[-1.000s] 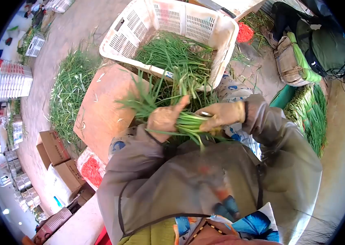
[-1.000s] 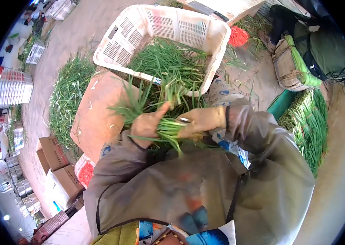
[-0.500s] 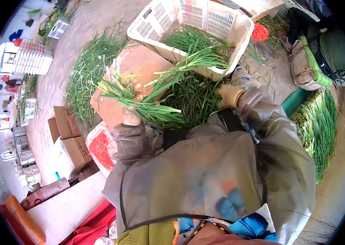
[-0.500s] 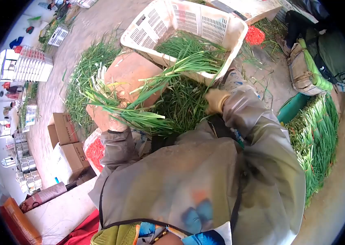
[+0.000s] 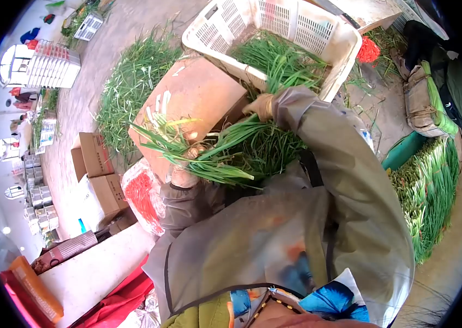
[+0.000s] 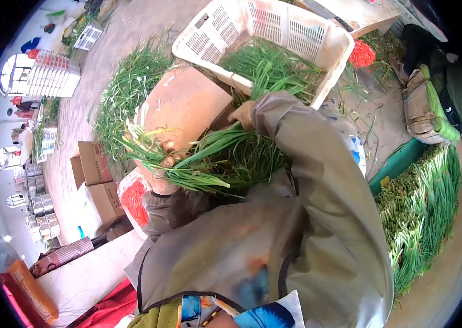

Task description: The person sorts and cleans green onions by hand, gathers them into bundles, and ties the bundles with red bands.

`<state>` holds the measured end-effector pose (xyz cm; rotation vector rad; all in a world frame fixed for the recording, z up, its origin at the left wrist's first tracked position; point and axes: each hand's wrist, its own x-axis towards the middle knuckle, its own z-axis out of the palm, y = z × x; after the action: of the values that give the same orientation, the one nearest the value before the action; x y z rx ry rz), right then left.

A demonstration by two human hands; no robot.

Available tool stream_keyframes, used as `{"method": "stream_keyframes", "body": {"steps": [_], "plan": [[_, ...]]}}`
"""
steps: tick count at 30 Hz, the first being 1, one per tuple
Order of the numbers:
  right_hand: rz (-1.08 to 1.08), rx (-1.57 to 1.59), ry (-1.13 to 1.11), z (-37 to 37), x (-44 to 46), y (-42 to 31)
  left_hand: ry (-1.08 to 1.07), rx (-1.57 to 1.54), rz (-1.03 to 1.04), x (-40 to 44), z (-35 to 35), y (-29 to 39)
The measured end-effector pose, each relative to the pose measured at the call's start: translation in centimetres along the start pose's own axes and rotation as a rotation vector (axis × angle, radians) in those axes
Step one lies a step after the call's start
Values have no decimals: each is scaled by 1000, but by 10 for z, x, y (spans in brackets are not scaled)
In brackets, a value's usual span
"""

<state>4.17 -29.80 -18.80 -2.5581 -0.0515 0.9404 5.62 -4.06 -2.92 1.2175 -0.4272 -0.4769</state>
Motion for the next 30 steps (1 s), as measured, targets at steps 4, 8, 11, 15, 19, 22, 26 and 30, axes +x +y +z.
{"method": "stream_keyframes", "body": {"steps": [4,8,11,15,19,22,26,30], "plan": [[-65,454,-275,41,-17,-13,31,-83,31,-3,-66,-29],[-123,911,-426,45,-74,-66,-51,-459,-91,-8,-106,-2],[-189,1440,-484,70,-102,-107,-32,-453,-152,-19,-121,33],[-210,1323,-424,90,-128,-156,92,-389,-67,-40,-148,20],[-115,1277,51,116,-125,-152,71,-560,-35,-67,-195,-13],[-106,1321,207,102,-133,-121,230,-646,104,-87,-218,-24],[-232,1369,289,76,-148,-108,-28,-588,221,-124,-272,7],[-71,1633,678,49,-133,-144,-169,-728,-33,-125,-253,27]]}}
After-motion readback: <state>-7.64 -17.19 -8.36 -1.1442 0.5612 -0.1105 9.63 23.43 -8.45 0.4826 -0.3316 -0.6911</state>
